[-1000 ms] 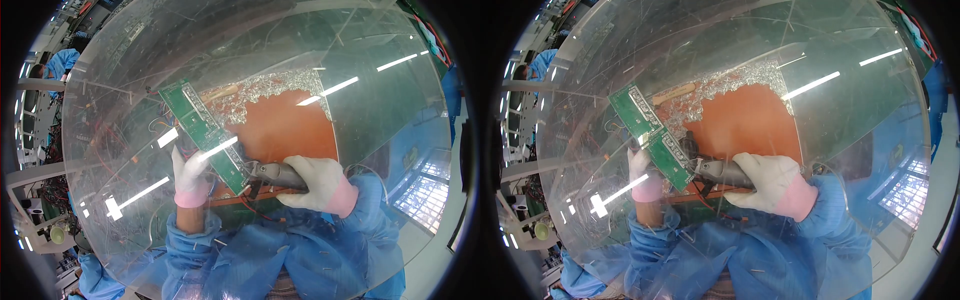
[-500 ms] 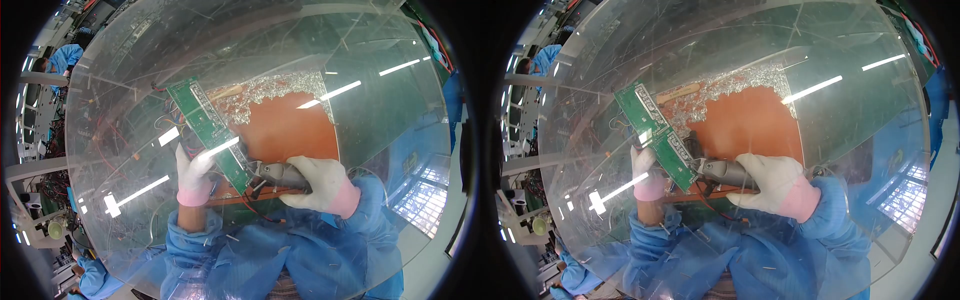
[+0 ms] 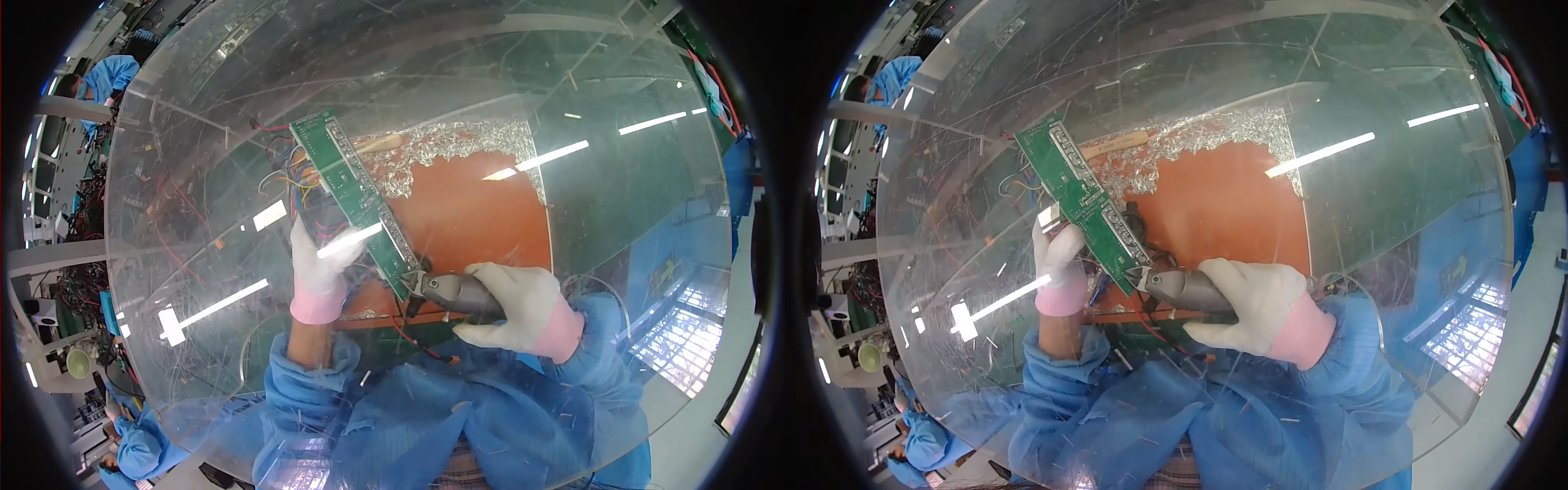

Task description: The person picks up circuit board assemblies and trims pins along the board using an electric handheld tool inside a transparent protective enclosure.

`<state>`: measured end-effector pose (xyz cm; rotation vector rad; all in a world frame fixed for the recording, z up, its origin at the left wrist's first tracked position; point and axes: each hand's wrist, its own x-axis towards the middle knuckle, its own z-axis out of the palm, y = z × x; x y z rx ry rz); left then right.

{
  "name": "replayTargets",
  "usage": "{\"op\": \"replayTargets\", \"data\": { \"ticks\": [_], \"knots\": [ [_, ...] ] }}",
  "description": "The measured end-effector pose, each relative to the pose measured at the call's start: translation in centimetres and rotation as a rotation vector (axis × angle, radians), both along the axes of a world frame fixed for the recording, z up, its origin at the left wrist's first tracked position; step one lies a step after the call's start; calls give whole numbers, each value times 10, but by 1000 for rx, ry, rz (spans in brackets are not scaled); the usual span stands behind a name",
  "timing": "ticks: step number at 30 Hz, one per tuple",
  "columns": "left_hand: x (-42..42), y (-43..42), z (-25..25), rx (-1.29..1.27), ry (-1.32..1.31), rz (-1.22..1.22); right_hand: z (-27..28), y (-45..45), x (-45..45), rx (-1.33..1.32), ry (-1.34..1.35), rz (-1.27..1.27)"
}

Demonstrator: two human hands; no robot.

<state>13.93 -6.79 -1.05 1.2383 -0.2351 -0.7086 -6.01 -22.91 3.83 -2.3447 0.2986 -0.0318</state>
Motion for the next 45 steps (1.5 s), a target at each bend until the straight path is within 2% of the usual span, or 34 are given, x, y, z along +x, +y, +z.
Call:
{"op": "replayTargets", "data": {
  "ticks": [4, 8, 14, 19, 23, 28, 34, 38, 45],
  "knots": [
    [-5, 1, -1, 75, -113, 90, 2, 4, 3, 46, 43, -9],
    [-9, 6, -9, -57, -171, 145, 5, 8, -1, 137, 145, -42],
    [-12, 10, -11, -78, -166, 149, 5, 7, 0, 233, 222, -46],
    [-8, 7, 3, -74, -54, 129, 4, 4, 1, 42, -1, -5],
    [-9, -4, 21, 32, -16, 4, 0, 5, 5, -260, -199, 51],
    [-5, -5, 11, 27, 94, -130, 1, 5, 8, -362, -249, 75],
    [-4, 0, 13, -20, 197, -241, 5, 6, 4, -442, -248, 114],
    [-3, 0, 18, 46, 222, -277, 2, 8, 2, -451, -239, 119],
    [-2, -2, 20, -4, 206, -287, -1, 7, 2, -389, -292, 68]
  ]
}}
